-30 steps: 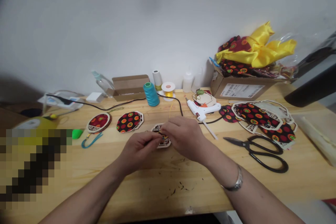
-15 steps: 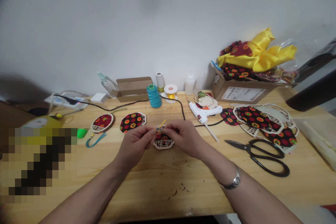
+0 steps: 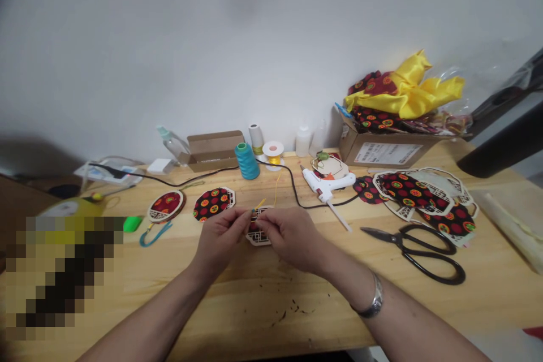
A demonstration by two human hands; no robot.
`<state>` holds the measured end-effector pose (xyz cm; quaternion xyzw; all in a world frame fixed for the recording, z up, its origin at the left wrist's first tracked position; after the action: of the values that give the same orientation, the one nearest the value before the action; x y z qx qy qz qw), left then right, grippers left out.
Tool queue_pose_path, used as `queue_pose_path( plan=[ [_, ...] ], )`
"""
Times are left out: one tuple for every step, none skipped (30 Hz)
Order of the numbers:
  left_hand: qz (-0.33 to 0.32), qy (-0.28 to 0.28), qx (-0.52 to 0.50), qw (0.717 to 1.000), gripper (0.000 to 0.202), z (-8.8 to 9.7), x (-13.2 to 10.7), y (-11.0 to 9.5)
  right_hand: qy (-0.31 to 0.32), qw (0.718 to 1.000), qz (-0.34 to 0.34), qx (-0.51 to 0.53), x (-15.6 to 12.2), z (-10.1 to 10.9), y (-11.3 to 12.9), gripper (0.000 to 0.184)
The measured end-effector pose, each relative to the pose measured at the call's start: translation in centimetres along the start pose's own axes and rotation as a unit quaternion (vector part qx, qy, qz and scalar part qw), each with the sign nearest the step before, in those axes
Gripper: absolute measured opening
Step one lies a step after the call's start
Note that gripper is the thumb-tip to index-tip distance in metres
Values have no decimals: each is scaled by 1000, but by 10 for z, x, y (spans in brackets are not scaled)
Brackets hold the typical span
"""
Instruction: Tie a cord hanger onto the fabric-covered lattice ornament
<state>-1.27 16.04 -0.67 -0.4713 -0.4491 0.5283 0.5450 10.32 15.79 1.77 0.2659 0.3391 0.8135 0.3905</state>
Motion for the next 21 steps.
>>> queue_pose_path(
  plan=[
    [-2,-1,3,1000,17,0,0,0,0,1000,4,-3,0,0,0,28],
    [-4,-2,6,1000,17,0,0,-1,1,1000,8,-6,0,0,1,28],
    [-6,-2,9,1000,17,0,0,-1,3,1000,13,-9,-1,-1,2,29],
    [-8,-2,13,1000,17,0,-1,-2,4,1000,17,-11,-1,-1,2,29],
    [-10,-2,16,1000,17,0,-1,-2,6,1000,20,-13,-2,-2,3,29],
    [-12,-2,20,1000,17,-1,-1,-2,9,1000,23,-14,-3,-3,3,30],
    [-15,-2,23,1000,17,-1,-1,-2,12,1000,25,-15,-3,-4,3,30],
    [-17,-1,27,999,17,-1,-1,-2,15,999,28,-16,-3,-5,4,30],
    [-20,0,30,999,17,-1,-1,-1,18,999,30,-16,-3,-5,4,30],
    [-23,1,34,999,17,-1,-1,-1,19,999,32,-19,-3,-5,4,30],
    [-25,2,36,999,17,-1,-1,0,20,999,35,-22,-3,-6,4,30],
    [-27,3,39,999,17,-1,0,0,20,999,37,-28,-3,-6,4,29],
    [-28,4,41,999,17,-1,0,0,19,998,40,-34,-2,-6,4,29],
    [-29,4,43,999,17,-1,0,1,18,998,42,-41,-2,-6,4,28],
    [-30,4,45,999,17,-1,0,1,17,998,45,-49,-2,-5,4,28],
    [-30,3,47,998,18,-1,0,1,16,997,49,-56,-2,-6,5,28],
    [-30,2,49,998,18,-2,0,1,15,996,53,-64,-2,-6,5,29],
    [-31,2,51,998,18,-2,0,1,14,996,56,-73,-3,-6,6,29],
    [-31,2,53,998,18,-2,0,1,13,995,59,-82,-3,-6,6,30],
    [-31,2,54,998,18,-2,0,2,12,994,63,-93,-4,-7,7,30],
    [-31,4,56,998,19,-3,0,2,9,992,68,-105,-5,-7,8,30]
  ],
)
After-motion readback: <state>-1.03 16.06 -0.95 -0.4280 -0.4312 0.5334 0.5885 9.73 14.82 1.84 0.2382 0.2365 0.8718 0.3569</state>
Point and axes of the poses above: each hand's wrist, its own x-axis towards the middle knuckle, its own z-axis out of the back of the hand, y = z × x, the point moved 9 cm from there along x, towards the middle knuckle, and after that the axes turned 3 degrees about y, right-handed, at the moved point
